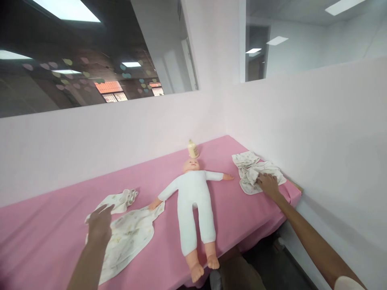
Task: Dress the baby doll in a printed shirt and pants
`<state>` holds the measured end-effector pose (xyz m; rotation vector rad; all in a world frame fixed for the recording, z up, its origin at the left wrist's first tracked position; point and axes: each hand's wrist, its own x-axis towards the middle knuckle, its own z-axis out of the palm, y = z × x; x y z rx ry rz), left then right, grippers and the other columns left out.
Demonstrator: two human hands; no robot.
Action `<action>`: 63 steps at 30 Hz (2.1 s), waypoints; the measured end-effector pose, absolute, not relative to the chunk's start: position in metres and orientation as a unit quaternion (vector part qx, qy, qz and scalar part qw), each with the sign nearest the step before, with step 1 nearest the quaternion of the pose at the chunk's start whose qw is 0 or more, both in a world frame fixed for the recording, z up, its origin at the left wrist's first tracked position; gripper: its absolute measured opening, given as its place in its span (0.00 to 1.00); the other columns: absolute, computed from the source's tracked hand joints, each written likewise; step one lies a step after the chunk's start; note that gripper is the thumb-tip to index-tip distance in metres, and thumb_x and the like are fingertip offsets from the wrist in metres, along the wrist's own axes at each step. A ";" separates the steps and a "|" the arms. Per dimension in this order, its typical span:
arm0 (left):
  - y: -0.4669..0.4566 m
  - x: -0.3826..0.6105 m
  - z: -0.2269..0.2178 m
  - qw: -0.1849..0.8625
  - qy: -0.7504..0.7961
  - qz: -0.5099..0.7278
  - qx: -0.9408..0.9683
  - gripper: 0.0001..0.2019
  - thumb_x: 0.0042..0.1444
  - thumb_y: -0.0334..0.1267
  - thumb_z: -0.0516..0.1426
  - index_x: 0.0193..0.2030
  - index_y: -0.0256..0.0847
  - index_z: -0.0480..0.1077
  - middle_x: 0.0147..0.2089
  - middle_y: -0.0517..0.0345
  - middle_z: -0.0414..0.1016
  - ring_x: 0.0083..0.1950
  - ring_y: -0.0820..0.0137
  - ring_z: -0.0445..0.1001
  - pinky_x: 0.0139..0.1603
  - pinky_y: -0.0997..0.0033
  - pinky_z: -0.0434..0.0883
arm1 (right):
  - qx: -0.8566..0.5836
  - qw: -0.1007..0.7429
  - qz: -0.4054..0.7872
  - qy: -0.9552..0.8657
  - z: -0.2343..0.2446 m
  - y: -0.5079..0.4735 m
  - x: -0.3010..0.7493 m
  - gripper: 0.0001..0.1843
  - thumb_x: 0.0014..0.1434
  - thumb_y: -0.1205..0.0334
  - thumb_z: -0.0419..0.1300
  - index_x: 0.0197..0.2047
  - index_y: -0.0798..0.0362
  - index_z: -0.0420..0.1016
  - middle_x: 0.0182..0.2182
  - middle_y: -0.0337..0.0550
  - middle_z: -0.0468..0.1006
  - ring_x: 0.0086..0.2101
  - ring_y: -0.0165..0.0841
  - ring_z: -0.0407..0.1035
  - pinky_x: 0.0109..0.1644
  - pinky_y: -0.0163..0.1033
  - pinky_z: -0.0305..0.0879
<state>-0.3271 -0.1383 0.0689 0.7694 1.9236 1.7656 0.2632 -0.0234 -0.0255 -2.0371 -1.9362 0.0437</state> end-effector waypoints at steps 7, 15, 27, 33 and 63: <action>-0.157 -0.217 0.069 0.215 0.705 0.538 0.409 0.19 0.54 0.47 0.57 0.51 0.43 0.67 0.60 0.48 0.66 0.62 0.56 0.65 0.60 0.54 0.64 | -0.617 0.484 0.244 -0.571 0.023 -0.013 0.250 0.14 0.60 0.51 0.53 0.32 0.52 0.67 0.27 0.40 0.72 0.31 0.35 0.68 0.38 0.40 0.63; -0.163 -0.092 0.113 0.310 0.545 0.437 0.645 0.28 0.58 0.51 0.56 0.64 0.47 0.60 0.66 0.47 0.62 0.64 0.57 0.64 0.61 0.56 0.66 | -0.222 0.655 0.511 -0.511 0.195 -0.083 0.170 0.14 0.51 0.52 0.68 0.33 0.49 0.70 0.31 0.36 0.74 0.35 0.31 0.70 0.42 0.40 0.68; -0.206 -0.098 0.170 0.334 0.597 0.590 0.429 0.18 0.44 0.40 0.65 0.43 0.35 0.77 0.39 0.49 0.81 0.39 0.59 0.79 0.36 0.66 0.75 | -0.246 0.611 0.522 -0.542 0.213 -0.143 0.128 0.11 0.53 0.57 0.67 0.38 0.50 0.72 0.31 0.36 0.75 0.32 0.28 0.69 0.35 0.34 0.65; -0.234 -0.124 0.182 0.354 0.551 0.632 0.414 0.19 0.42 0.44 0.68 0.42 0.38 0.75 0.30 0.60 0.79 0.27 0.71 0.74 0.26 0.76 0.70 | -0.255 0.688 0.537 -0.415 0.222 -0.109 0.133 0.11 0.47 0.63 0.66 0.34 0.49 0.68 0.26 0.32 0.69 0.30 0.28 0.68 0.39 0.38 0.70; -0.204 -0.083 0.102 0.373 0.575 0.483 0.544 0.42 0.53 0.51 0.62 0.71 0.43 0.50 0.69 0.40 0.58 0.69 0.55 0.58 0.66 0.54 0.60 | -0.201 0.556 0.612 -0.526 0.212 -0.156 0.079 0.13 0.52 0.50 0.62 0.37 0.48 0.73 0.26 0.39 0.74 0.31 0.36 0.70 0.31 0.39 0.66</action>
